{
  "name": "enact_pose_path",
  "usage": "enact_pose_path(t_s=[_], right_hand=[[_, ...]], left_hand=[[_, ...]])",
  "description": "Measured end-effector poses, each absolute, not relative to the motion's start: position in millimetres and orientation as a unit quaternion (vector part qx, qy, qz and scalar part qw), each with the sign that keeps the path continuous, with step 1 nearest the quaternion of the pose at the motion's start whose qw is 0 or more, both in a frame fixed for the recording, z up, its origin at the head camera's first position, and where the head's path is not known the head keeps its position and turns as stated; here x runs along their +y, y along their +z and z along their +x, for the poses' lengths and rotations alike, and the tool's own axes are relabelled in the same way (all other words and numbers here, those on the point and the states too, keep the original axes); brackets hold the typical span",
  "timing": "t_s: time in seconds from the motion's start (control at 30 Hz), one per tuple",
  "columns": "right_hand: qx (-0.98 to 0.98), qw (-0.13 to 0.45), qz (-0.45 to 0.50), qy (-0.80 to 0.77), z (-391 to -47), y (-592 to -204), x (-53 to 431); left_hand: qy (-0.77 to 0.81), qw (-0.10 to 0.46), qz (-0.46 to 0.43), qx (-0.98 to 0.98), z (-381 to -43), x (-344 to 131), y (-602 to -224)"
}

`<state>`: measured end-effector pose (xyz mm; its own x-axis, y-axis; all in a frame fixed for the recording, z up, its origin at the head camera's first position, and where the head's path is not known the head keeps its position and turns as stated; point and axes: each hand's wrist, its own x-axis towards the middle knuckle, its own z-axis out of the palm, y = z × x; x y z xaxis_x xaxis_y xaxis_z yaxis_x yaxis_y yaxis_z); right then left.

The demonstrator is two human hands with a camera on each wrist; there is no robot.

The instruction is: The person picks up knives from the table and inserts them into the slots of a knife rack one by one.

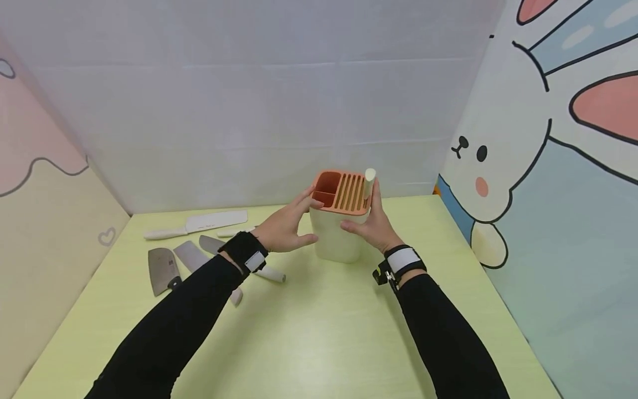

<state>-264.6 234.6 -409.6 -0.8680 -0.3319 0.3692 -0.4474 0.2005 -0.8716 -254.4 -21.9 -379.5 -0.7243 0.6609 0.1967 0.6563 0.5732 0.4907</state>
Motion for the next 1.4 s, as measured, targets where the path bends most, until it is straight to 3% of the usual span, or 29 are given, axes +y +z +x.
enact_pose_path(t_s=[0.5, 0.73, 1.03, 1.4], right_hand=[[-0.742, 0.097, 0.287, 0.598, -265, -406, 217], [-0.747, 0.104, 0.266, 0.601, -263, -411, 215], [-0.748, 0.110, 0.259, 0.600, -263, -415, 224], [-0.742, 0.102, 0.259, 0.611, -263, -417, 225]], left_hand=[[0.266, -0.017, 0.362, 0.893, -238, -40, -384], [0.280, -0.022, 0.323, 0.904, -192, -85, -393], [0.286, -0.092, 0.270, 0.915, -139, -156, -423], [0.210, -0.156, 0.198, 0.945, -101, -203, -461]])
